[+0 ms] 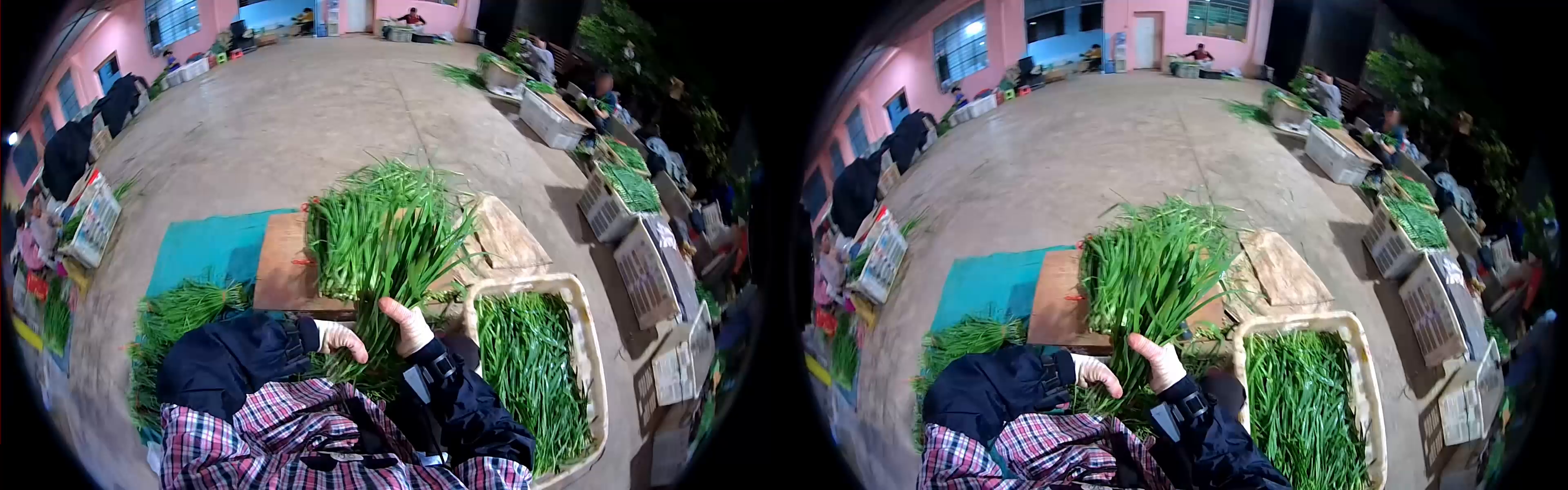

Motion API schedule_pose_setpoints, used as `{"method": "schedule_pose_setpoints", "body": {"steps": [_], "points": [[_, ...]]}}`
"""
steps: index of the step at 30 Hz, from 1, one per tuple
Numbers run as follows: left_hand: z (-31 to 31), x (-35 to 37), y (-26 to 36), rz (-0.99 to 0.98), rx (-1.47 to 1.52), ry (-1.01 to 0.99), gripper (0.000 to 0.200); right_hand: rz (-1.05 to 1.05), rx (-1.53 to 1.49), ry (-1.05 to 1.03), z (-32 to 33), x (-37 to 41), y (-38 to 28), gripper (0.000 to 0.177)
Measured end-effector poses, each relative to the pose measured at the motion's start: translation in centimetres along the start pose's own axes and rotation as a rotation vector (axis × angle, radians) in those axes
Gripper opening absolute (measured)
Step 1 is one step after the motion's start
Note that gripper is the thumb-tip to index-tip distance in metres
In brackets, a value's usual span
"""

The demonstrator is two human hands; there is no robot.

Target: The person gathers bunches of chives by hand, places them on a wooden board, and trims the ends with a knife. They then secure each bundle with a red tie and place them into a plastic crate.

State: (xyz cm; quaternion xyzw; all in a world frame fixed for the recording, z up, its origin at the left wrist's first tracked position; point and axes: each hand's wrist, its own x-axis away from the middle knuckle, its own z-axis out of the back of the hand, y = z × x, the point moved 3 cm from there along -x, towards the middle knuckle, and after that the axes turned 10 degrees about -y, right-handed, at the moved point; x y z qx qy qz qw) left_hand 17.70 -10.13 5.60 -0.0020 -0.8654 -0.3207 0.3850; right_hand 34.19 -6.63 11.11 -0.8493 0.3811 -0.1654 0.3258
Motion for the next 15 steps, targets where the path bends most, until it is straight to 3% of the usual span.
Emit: {"method": "schedule_pose_setpoints", "body": {"steps": [1, 3, 6, 7, 8, 10, 11, 13, 15], "points": [[2.8, -1.4, -1.7, -0.291, -0.220, -0.179, 0.017, -0.054, 0.018, -0.051, 0.2, -0.5, 0.5, 0.054], [2.6, -0.9, -2.0, 0.050, -0.024, -0.104, 0.021, -0.051, 0.123, -0.109, 0.8, -2.0, 1.8, 0.058], [3.4, -0.2, -2.5, -0.040, -0.130, -0.112, 0.024, 0.003, 0.120, -0.142, 0.4, -3.1, 2.9, 0.055], [4.6, -1.1, -3.4, -0.191, -0.215, -0.261, 0.022, -0.014, 0.094, -0.148, 0.8, -3.1, 3.3, 0.052], [3.0, -1.0, -3.4, 0.200, 0.054, -0.026, 0.023, -0.052, 0.105, -0.163, 2.9, -3.8, 4.9, 0.046], [6.4, -3.0, -5.6, -0.275, -0.266, -0.215, 0.030, -0.079, 0.134, -0.105, 2.3, -3.6, 4.7, 0.041], [5.0, -1.8, -5.0, -0.244, -0.220, -0.153, 0.035, -0.089, 0.149, -0.074, 2.3, -3.4, 4.5, 0.039], [-0.8, 5.1, 0.2, -0.213, -0.456, -0.015, 0.037, -0.032, 0.108, -0.097, 0.4, -3.8, 4.4, 0.037], [-0.9, 7.7, 2.2, -0.554, -0.931, -0.026, 0.039, -0.010, 0.186, -0.119, 0.6, -4.1, 4.8, 0.037]]}}
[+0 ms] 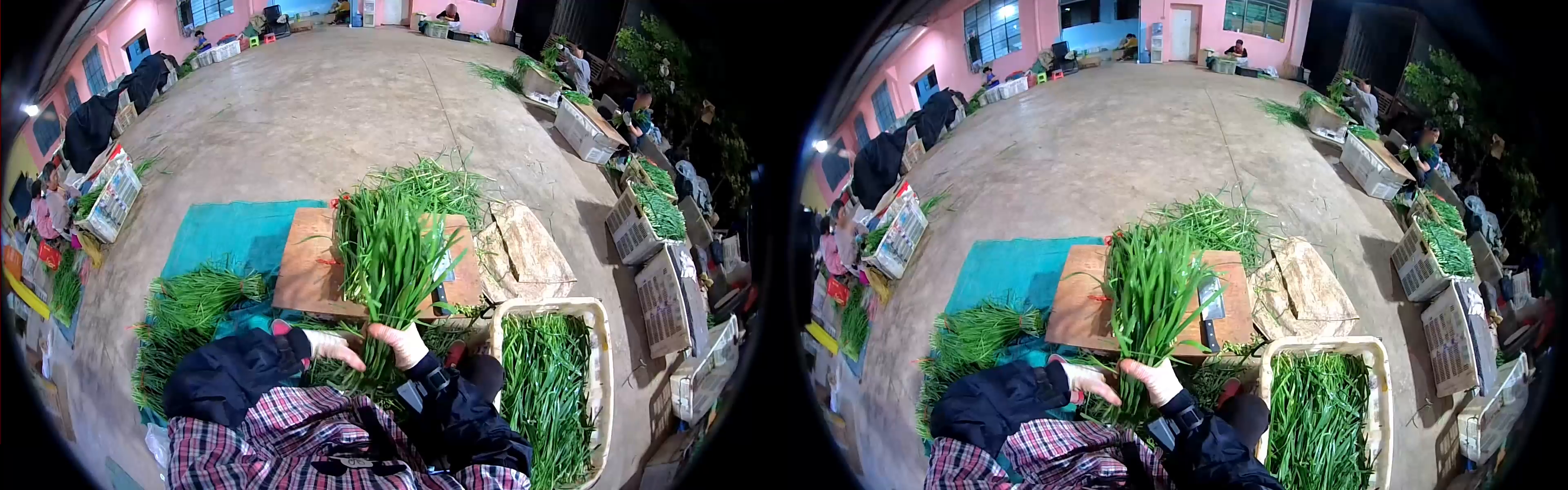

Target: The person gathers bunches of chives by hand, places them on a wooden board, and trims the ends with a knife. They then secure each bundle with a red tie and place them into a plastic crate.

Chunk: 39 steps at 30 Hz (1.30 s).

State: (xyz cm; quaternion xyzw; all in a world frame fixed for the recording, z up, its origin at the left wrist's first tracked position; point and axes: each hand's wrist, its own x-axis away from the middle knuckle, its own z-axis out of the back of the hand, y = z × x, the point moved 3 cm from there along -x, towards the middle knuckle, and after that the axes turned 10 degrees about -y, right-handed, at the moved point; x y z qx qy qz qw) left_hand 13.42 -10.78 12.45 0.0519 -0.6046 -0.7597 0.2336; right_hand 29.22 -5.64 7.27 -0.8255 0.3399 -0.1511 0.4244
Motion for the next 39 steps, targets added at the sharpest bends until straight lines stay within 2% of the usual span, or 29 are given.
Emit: {"method": "schedule_pose_setpoints", "body": {"steps": [1, 2, 4, 6, 7, 8, 10, 11, 12, 14, 15, 16, 18, 19, 21, 23, 25, 27, 29, 31, 32, 34, 35, 37, 39], "points": [[1.0, 0.9, 1.1, -0.150, -0.236, 0.068, 0.040, -0.007, -0.024, -0.039, 0.4, 0.1, 0.3, 0.045], [1.7, 1.2, -2.0, -0.060, -0.029, 0.056, 0.041, -0.069, 0.066, -0.055, 0.4, 0.3, 0.0, 0.044], [3.0, 1.9, -8.2, 0.115, 0.403, 0.104, 0.043, -0.030, 0.074, -0.097, 0.1, 0.3, -0.1, 0.043], [4.4, 0.6, -1.6, 0.227, 0.134, 0.176, 0.056, -0.085, 0.214, -0.150, 1.0, -0.2, 0.3, 0.039], [4.9, -0.3, 0.8, 0.210, 0.010, 0.140, 0.055, -0.047, 0.258, -0.149, 0.6, -0.5, -0.5, 0.039], [5.2, -2.0, 0.4, -0.021, -0.032, 0.214, 0.056, -0.009, 0.301, -0.143, 0.2, -0.6, -1.2, 0.039], [6.5, -3.1, 2.6, 0.096, -0.020, 0.225, 0.065, -0.009, 0.624, -0.200, 4.4, -1.2, 0.2, 0.045], [7.3, -3.9, 2.5, 0.052, 0.175, 0.255, 0.066, -0.027, 0.465, -0.259, 2.8, -2.0, -2.4, 0.051], [8.5, -4.1, 4.0, 0.036, 0.160, 0.294, 0.057, -0.060, 0.523, -0.262, 3.0, -2.8, -4.2, 0.047], [10.5, -5.6, 4.3, 0.067, 0.497, 0.165, 0.036, -0.127, 0.641, -0.272, 3.3, -4.4, -7.8, 0.043], [11.7, -6.5, 5.5, -0.075, 0.278, 0.288, 0.037, -0.176, 0.869, -0.219, 2.7, -4.9, -10.1, 0.036], [12.8, -7.2, 6.8, -0.184, 0.042, 0.441, 0.038, -0.025, 0.677, -0.389, 4.5, -6.7, -9.5, 0.037], [15.0, -9.0, 5.9, -0.138, 0.039, 0.392, 0.050, -0.164, 0.408, -0.318, 4.9, -7.1, -12.1, 0.036], [16.0, -9.9, 5.4, -0.115, 0.037, 0.367, 0.056, -0.140, 0.541, -0.347, 4.9, -7.7, -13.4, 0.038], [17.0, -11.4, 1.9, -0.045, 0.039, 0.366, 0.061, -0.106, 0.575, -0.367, 7.9, -9.4, -12.8, 0.045], [17.6, -12.7, -1.1, 0.030, 0.038, 0.372, 0.066, 0.028, 0.504, -0.486, 10.5, -11.6, -10.5, 0.043], [17.5, -13.9, -3.0, 0.070, -0.015, 0.362, 0.068, -0.320, -0.227, -0.071, 12.7, -10.8, -9.4, 0.036], [17.2, -14.5, -4.6, 0.076, -0.066, 0.358, 0.070, -0.037, 0.485, -0.230, 12.7, -9.5, -9.9, 0.041], [17.1, -14.8, -3.0, 0.039, -0.288, 0.344, 0.045, 0.091, 0.749, -0.224, 12.3, -8.5, -10.6, 0.045], [16.8, -15.1, -0.3, -0.046, -0.405, 0.371, 0.025, 0.102, 0.813, -0.259, 12.4, -9.0, -11.0, 0.045], [16.6, -15.1, -0.1, -0.115, -0.277, 0.391, 0.025, 0.108, 0.844, -0.276, 12.2, -9.2, -11.3, 0.046], [16.4, -15.1, 0.3, -0.263, -0.023, 0.416, 0.026, -0.034, 0.986, -0.343, 10.7, -8.7, -13.1, 0.041], [15.9, -14.1, 2.5, -0.179, 0.149, 0.408, 0.028, -0.108, 1.056, -0.377, 9.3, -8.3, -14.0, 0.038], [14.4, -11.9, 5.6, -0.004, 0.494, 0.392, 0.033, -0.031, 0.745, -0.385, 7.9, -8.4, -12.1, 0.035], [13.4, -10.8, 5.1, -0.027, 0.509, 0.373, 0.049, -0.079, 0.548, -0.432, 5.8, -7.8, -10.6, 0.046]]}}
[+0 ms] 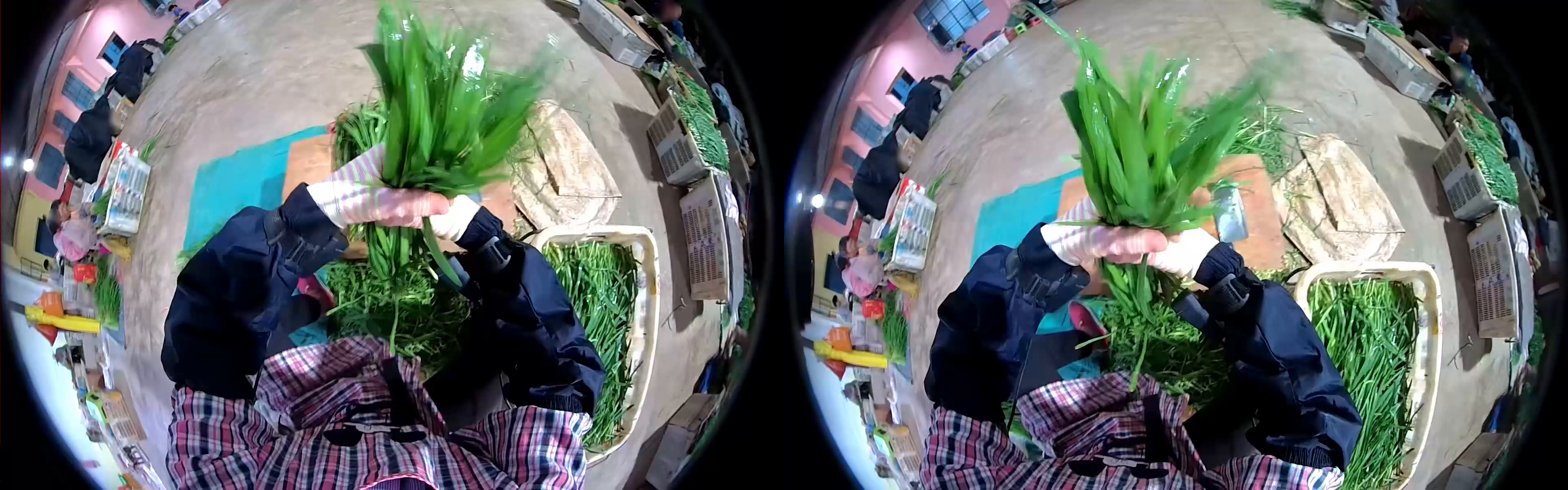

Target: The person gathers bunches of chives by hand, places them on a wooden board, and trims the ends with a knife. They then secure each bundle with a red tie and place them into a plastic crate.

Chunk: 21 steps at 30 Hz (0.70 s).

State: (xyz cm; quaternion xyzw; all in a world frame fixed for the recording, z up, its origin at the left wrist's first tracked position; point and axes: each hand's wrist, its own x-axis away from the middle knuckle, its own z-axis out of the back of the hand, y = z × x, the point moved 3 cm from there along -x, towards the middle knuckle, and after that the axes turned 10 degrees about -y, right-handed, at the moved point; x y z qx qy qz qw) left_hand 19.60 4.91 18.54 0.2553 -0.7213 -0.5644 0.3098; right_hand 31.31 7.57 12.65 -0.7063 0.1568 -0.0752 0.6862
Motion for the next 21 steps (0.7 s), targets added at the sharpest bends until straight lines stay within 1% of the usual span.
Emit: {"method": "schedule_pose_setpoints", "body": {"steps": [1, 2, 4, 5, 6, 7, 8, 9, 10, 11, 12, 13, 14, 15, 16, 17, 19, 20, 21], "points": [[-0.5, 1.5, -0.6, -0.017, -0.028, 0.039, 0.049, 0.001, -0.098, -0.026, -1.3, -0.3, 0.0, 0.052], [-1.1, 3.5, -1.1, -0.060, -0.099, 0.121, 0.049, -0.019, -0.206, -0.057, -3.5, -1.3, 0.5, 0.061], [-2.4, 7.4, -1.3, -0.124, -0.180, 0.283, 0.049, 0.058, -0.055, -0.027, -6.7, -2.2, 3.7, 0.074], [-0.8, 9.4, -3.0, -0.247, -0.188, 0.339, 0.049, 0.158, 0.204, 0.043, -7.9, -2.4, 6.6, 0.077], [-1.1, 11.9, -1.8, -0.157, 0.026, 0.375, 0.038, -0.187, 0.028, -0.206, -9.6, -1.5, 5.9, 0.087], [-1.4, 14.5, -0.7, -0.079, 0.247, 0.433, 0.027, -0.260, 0.174, -0.227, -10.5, -1.4, 9.1, 0.087], [0.3, 16.9, -2.3, -0.116, 0.321, 0.507, 0.024, -0.188, 0.017, -0.244, -12.2, -1.5, 13.1, 0.089], [2.4, 19.7, -3.8, -0.157, 0.388, 0.576, 0.022, -0.343, -0.229, -0.254, -13.7, -1.2, 17.3, 0.081], [2.3, 22.5, -3.5, -0.281, 0.450, 0.531, 0.026, -0.504, -0.468, -0.221, -15.2, -0.8, 21.3, 0.074], [2.2, 24.2, -3.4, -0.396, 0.517, 0.467, 0.030, -0.596, -0.705, -0.204, -16.2, 0.3, 20.3, 0.067], [3.0, 26.0, -4.1, -0.414, 0.481, 0.464, 0.033, -0.558, -0.537, -0.211, -16.3, 0.5, 19.1, 0.057], [3.7, 27.7, -4.6, -0.371, 0.481, 0.582, 0.032, -0.517, -0.371, -0.218, -16.6, 0.7, 16.6, 0.047], [4.1, 29.0, -5.2, -0.385, 0.466, 0.584, 0.033, -0.461, -0.152, -0.233, -16.3, 1.3, 13.9, 0.028], [4.4, 30.3, -5.7, -0.396, 0.453, 0.582, 0.035, -0.490, -0.189, -0.081, -16.4, 2.0, 12.6, 0.027], [4.3, 31.3, -6.1, -0.413, 0.513, 0.690, 0.037, -0.464, -0.133, -0.085, -16.1, 2.6, 11.9, 0.033], [4.2, 32.1, -6.3, -0.431, 0.523, 0.711, 0.035, -0.438, -0.079, -0.085, -15.6, 3.3, 11.6, 0.039], [4.1, 33.3, -6.6, -0.471, 0.540, 0.749, 0.033, -0.385, -0.081, -0.095, -14.8, 4.8, 12.1, 0.043], [4.4, 33.9, -6.8, -0.530, 0.558, 0.735, 0.029, -0.425, -0.034, -0.112, -14.7, 5.7, 11.2, 0.045], [4.5, 34.5, -6.9, -0.556, 0.529, 0.775, 0.026, -0.473, 0.016, -0.106, -14.6, 6.4, 11.2, 0.042]]}}
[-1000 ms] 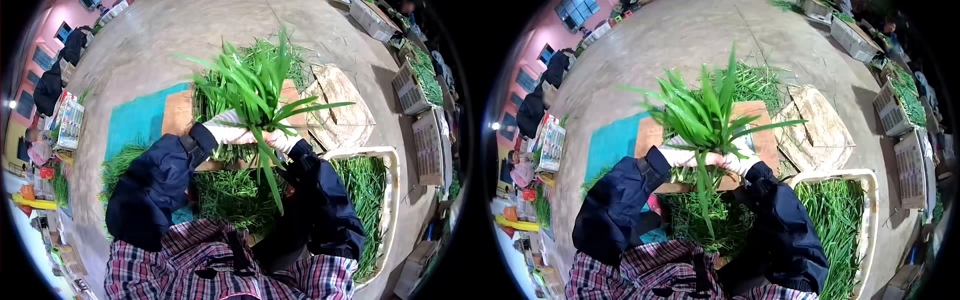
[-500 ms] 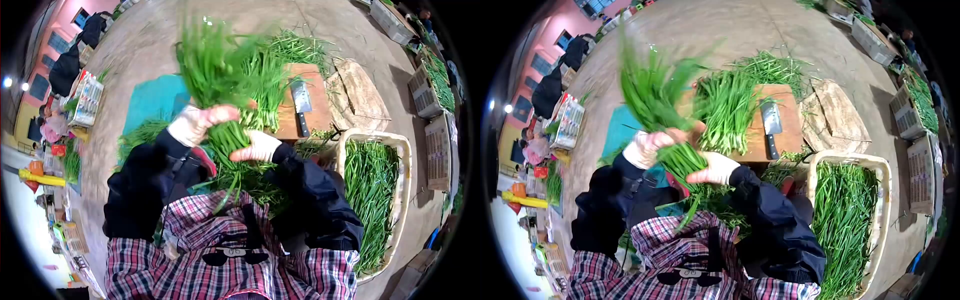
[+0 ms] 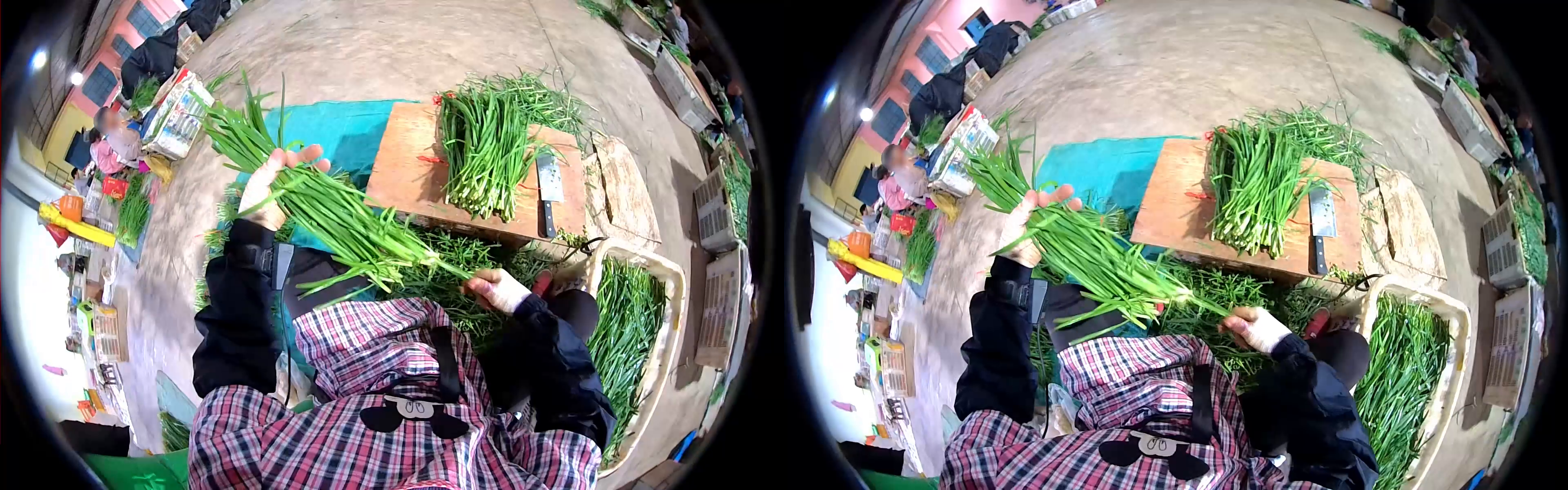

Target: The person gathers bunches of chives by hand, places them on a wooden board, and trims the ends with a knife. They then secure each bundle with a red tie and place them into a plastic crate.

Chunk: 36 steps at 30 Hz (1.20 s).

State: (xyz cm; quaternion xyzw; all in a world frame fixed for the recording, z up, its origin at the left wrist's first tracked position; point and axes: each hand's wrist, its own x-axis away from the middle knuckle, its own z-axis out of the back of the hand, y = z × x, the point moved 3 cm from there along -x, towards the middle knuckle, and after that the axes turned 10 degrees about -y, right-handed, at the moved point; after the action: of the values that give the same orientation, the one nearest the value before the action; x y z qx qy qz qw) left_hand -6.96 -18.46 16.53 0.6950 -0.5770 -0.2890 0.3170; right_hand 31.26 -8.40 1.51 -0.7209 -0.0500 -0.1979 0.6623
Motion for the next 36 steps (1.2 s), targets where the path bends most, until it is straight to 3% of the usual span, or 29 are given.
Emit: {"method": "schedule_pose_setpoints", "body": {"steps": [2, 4, 6, 8, 10, 11, 12, 15, 16, 20, 22, 24, 26, 28, 29, 30, 32, 34, 35, 36], "points": [[0.9, 0.1, 0.3, -0.036, 0.114, -0.018, 0.024, -0.294, 0.173, -0.007, 0.8, 1.0, 1.8, 0.038], [1.0, 0.5, 0.6, -0.106, 0.061, 0.069, 0.026, -0.336, 1.027, 0.044, 2.3, 1.5, 3.0, 0.034], [1.2, 0.5, 0.9, -0.136, 0.129, 0.082, 0.027, -0.655, 1.233, -0.039, 3.4, 1.5, 2.8, 0.033], [1.4, 0.8, 1.3, -0.168, 0.106, 0.119, 0.026, -0.655, 1.277, -0.103, 3.6, 1.4, 1.6, 0.035], [1.1, 1.1, 1.4, -0.192, 0.058, 0.146, 0.025, -0.155, 1.334, 0.216, 1.4, 1.9, -3.2, 0.045], [1.2, 1.1, 1.2, -0.188, 0.065, 0.162, 0.025, -0.048, 1.270, 0.265, 0.4, 1.2, -5.6, 0.055], [0.8, 1.0, 1.0, -0.186, 0.082, 0.151, 0.025, 0.038, 1.134, 0.356, -0.7, 0.5, -7.6, 0.054], [-0.5, 0.7, 0.2, -0.182, 0.069, 0.098, 0.023, 0.146, 0.866, 0.333, -4.0, -1.1, -12.3, 0.055], [-0.9, 0.5, -0.1, -0.171, 0.074, 0.076, 0.023, 0.074, 0.863, 0.297, -4.7, -2.1, -12.7, 0.060], [-2.3, -0.2, -1.2, -0.128, 0.068, 0.043, 0.025, 0.292, 0.836, 0.486, -5.8, -5.6, -12.4, 0.056], [-2.7, -0.3, -1.7, -0.107, 0.075, 0.079, 0.026, 0.290, 0.779, 0.476, -6.0, -6.1, -12.3, 0.043], [-1.0, -0.8, -2.0, -0.106, 0.149, 0.039, 0.028, 0.285, 0.533, 0.331, -6.1, -5.7, -12.3, 0.036], [0.2, -1.0, -2.2, -0.141, 0.180, 0.037, 0.030, 0.355, 0.013, 0.148, -6.0, -5.6, -9.8, 0.030], [1.1, -0.9, -2.1, -0.179, 0.136, 0.082, 0.035, 0.370, 0.193, 0.162, -4.7, -3.3, -9.9, 0.026], [1.4, -0.9, -2.1, -0.202, 0.215, 0.064, 0.036, 0.313, 0.039, 0.115, -4.4, -2.5, -8.5, 0.025], [1.5, -0.9, -2.1, -0.224, 0.294, 0.047, 0.037, 0.212, 0.171, 0.076, -3.5, -1.4, -7.5, 0.026], [2.0, -1.0, -1.9, -0.254, 0.302, 0.079, 0.039, 0.136, 0.072, 0.028, -2.6, 0.5, -5.1, 0.024], [2.5, -1.1, -1.8, -0.275, 0.294, 0.059, 0.039, -0.148, 0.555, -0.032, -1.1, 2.4, -4.8, 0.026], [2.5, -1.2, -1.7, -0.264, 0.395, -0.013, 0.039, -0.127, 0.779, -0.035, -0.4, 3.0, -2.4, 0.029], [2.9, -1.0, -1.6, -0.274, 0.383, 0.021, 0.039, -0.407, 1.026, -0.121, -0.1, 3.3, -1.7, 0.045]]}}
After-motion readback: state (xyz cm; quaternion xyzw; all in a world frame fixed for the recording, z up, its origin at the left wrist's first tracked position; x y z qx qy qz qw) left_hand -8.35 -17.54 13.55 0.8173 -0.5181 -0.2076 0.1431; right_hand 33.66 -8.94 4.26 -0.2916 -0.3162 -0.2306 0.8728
